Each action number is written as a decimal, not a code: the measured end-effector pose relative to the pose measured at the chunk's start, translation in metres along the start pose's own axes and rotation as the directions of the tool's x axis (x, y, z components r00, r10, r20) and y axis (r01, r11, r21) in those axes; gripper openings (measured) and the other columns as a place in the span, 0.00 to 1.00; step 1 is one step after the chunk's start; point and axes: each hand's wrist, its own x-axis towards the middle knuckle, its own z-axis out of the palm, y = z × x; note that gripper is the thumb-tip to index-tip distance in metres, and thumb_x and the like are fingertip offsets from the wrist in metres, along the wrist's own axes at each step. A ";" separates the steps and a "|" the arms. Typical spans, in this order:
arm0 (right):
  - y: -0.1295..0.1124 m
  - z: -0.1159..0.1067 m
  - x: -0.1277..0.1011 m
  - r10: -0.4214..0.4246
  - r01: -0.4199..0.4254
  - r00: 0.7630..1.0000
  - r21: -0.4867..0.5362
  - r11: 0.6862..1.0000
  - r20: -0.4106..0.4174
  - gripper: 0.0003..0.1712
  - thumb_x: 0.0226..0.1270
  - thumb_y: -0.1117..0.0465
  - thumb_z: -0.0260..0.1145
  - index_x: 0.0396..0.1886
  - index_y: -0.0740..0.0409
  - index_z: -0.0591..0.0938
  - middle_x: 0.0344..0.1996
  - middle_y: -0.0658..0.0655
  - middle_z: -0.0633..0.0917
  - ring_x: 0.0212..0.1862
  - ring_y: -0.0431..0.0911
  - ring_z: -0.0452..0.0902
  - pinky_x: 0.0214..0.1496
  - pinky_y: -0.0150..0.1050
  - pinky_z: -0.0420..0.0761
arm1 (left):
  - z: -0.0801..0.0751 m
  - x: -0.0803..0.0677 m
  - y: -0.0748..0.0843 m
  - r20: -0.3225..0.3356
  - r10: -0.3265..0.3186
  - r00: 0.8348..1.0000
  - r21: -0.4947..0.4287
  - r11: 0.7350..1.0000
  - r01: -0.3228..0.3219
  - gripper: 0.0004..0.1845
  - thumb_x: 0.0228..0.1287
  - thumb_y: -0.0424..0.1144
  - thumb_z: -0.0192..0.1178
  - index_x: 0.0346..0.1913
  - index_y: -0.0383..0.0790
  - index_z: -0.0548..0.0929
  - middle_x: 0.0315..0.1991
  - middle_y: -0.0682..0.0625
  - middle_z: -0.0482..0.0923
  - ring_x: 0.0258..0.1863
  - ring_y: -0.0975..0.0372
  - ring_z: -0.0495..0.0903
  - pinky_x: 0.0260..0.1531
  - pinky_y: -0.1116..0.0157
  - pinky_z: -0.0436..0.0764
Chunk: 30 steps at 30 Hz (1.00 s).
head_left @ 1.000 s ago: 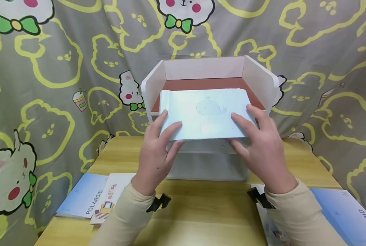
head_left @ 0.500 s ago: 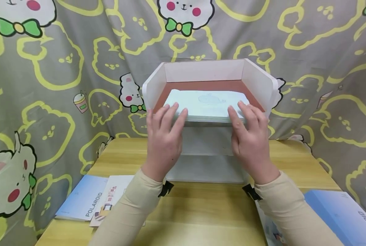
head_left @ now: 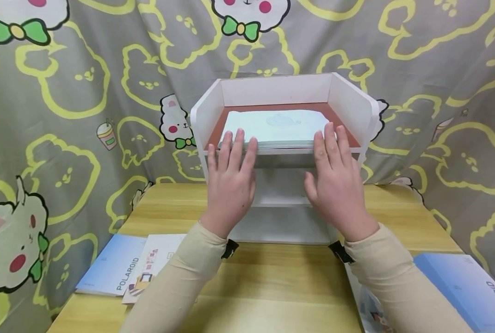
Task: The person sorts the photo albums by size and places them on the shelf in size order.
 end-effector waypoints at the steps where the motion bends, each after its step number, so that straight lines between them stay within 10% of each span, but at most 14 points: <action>1: 0.000 0.000 0.000 0.003 -0.003 1.000 -0.001 1.000 0.005 0.45 0.61 0.63 0.64 0.77 0.68 0.60 0.78 0.65 0.57 0.79 0.59 0.46 0.61 0.66 0.71 | 0.001 0.000 0.000 0.001 -0.004 1.000 0.004 1.000 0.004 0.35 0.72 0.37 0.51 0.80 0.41 0.58 0.80 0.39 0.51 0.79 0.45 0.44 0.74 0.38 0.42; 16: 0.001 -0.012 0.008 0.056 -0.050 0.991 -0.048 0.998 0.119 0.42 0.62 0.58 0.64 0.74 0.71 0.66 0.75 0.68 0.63 0.78 0.59 0.51 0.56 0.68 0.74 | -0.003 0.000 0.003 0.028 -0.052 0.998 -0.023 0.998 0.052 0.38 0.67 0.40 0.59 0.79 0.41 0.61 0.79 0.41 0.53 0.80 0.51 0.43 0.72 0.36 0.45; 25: -0.004 -0.022 -0.030 0.034 -0.047 0.983 0.066 0.997 0.183 0.46 0.60 0.59 0.67 0.76 0.69 0.62 0.79 0.65 0.55 0.79 0.61 0.45 0.68 0.68 0.64 | -0.011 -0.023 0.004 0.143 -0.046 0.989 -0.073 0.996 0.057 0.43 0.66 0.46 0.62 0.80 0.39 0.57 0.81 0.42 0.44 0.80 0.50 0.37 0.74 0.39 0.41; 30: -0.013 -0.029 -0.061 0.054 -0.125 0.939 0.189 0.974 0.341 0.47 0.62 0.57 0.68 0.78 0.65 0.61 0.77 0.65 0.60 0.78 0.60 0.51 0.73 0.61 0.60 | -0.019 -0.037 0.002 0.172 -0.009 0.985 -0.142 0.989 0.033 0.44 0.63 0.44 0.66 0.79 0.37 0.58 0.81 0.40 0.45 0.80 0.48 0.40 0.73 0.38 0.48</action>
